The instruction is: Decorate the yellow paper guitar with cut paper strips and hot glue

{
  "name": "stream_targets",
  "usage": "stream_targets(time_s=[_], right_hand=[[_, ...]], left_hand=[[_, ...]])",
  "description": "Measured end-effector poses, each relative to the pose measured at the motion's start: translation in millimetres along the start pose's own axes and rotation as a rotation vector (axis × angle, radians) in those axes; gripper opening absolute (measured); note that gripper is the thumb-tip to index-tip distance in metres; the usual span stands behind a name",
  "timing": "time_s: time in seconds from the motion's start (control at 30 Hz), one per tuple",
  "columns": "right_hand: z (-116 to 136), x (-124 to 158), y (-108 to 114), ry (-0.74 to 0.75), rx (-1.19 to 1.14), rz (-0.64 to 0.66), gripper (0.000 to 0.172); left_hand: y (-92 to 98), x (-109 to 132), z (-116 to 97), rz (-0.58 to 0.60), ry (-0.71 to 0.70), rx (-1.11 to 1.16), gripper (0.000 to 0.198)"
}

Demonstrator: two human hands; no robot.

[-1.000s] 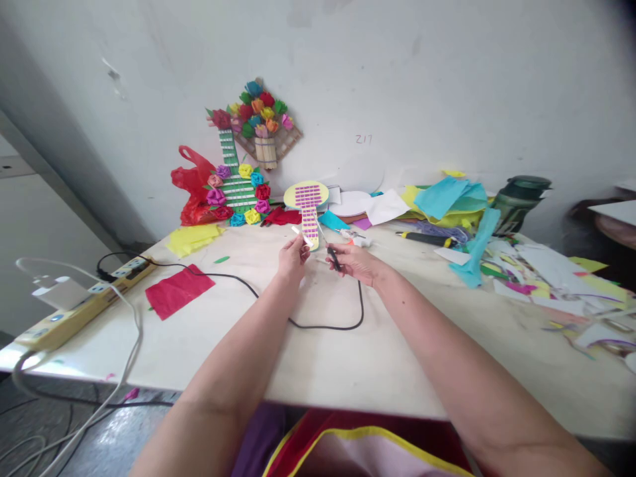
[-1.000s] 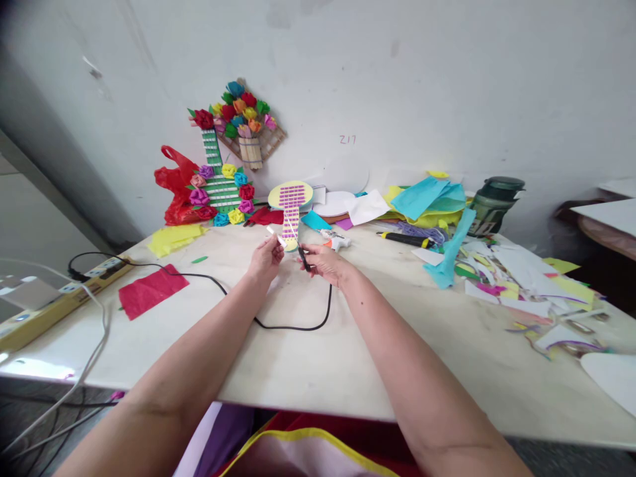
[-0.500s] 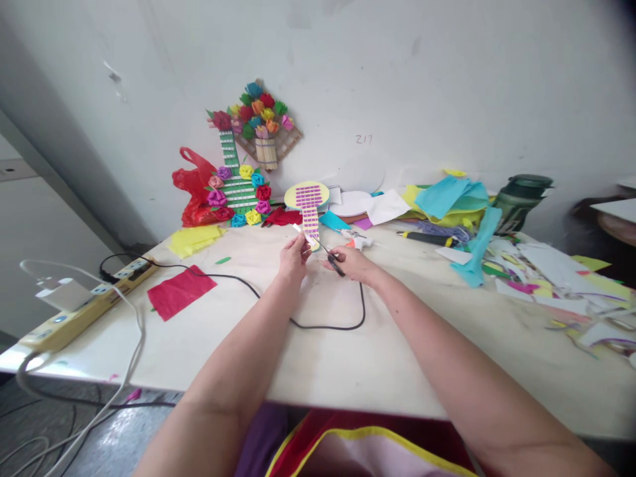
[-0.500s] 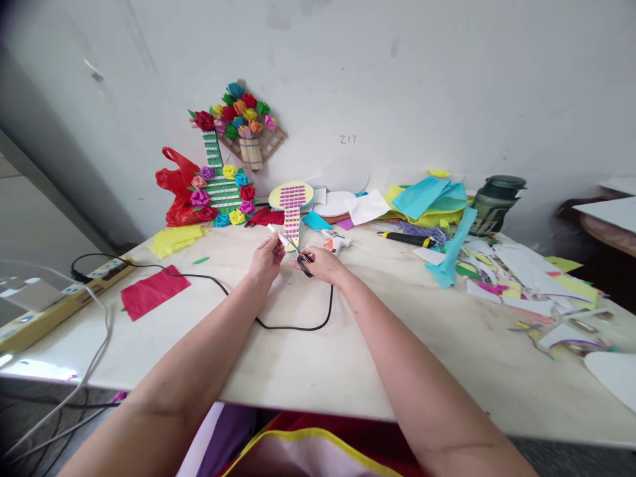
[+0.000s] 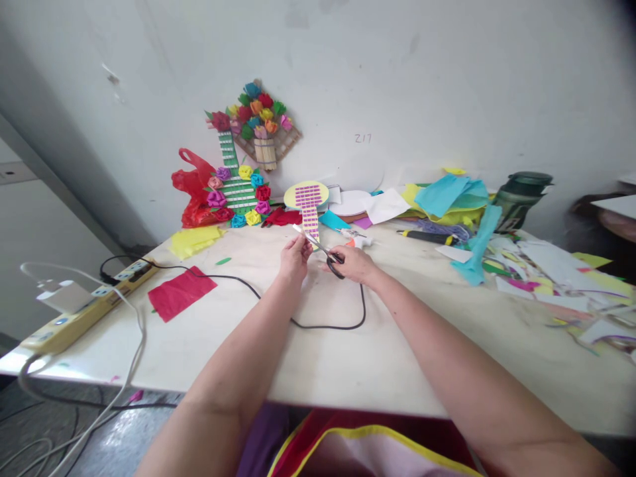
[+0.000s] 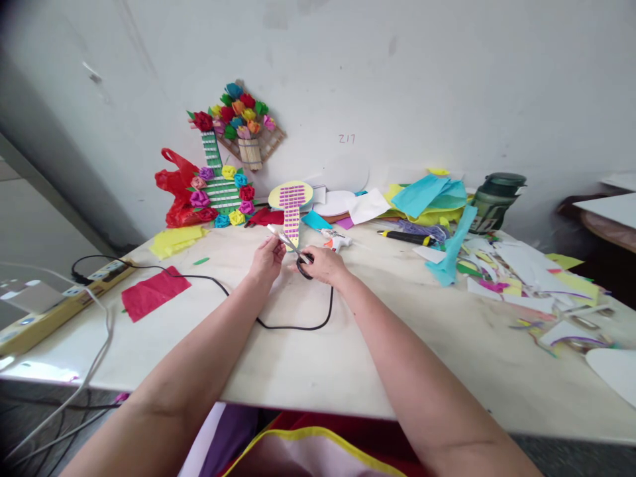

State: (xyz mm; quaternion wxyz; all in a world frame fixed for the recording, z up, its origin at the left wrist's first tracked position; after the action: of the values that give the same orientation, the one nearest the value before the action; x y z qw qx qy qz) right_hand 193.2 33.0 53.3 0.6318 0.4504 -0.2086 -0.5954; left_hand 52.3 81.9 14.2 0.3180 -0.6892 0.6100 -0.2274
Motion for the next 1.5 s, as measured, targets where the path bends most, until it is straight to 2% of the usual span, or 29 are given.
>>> stream_targets(time_s=[0.67, 0.93, 1.5], right_hand=[[-2, -1, 1, 0.03, -0.028, -0.035, 0.026], [-2, 1, 4, -0.016, -0.021, -0.042, 0.027], [1, 2, 7, -0.005, 0.064, -0.057, 0.029]], left_hand=[[-1.5, 3, -4, -0.005, -0.02, 0.02, 0.006], [-10.5, 4, -3, 0.055, -0.029, 0.04, 0.009], [-7.9, -2, 0, 0.081, -0.047, 0.035, 0.014]])
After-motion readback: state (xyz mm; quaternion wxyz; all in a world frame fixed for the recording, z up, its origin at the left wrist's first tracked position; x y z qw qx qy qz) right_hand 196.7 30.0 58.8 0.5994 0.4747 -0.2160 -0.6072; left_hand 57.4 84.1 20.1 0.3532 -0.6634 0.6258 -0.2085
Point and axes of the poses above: each hand's wrist, its own x-axis away from the middle knuckle, its own y-axis out of the back of the hand, z = x × y, the point moved 10 cm from there along -x, towards the middle knuckle, and after that the axes turned 2 degrees about -y, right-handed, at the moved point
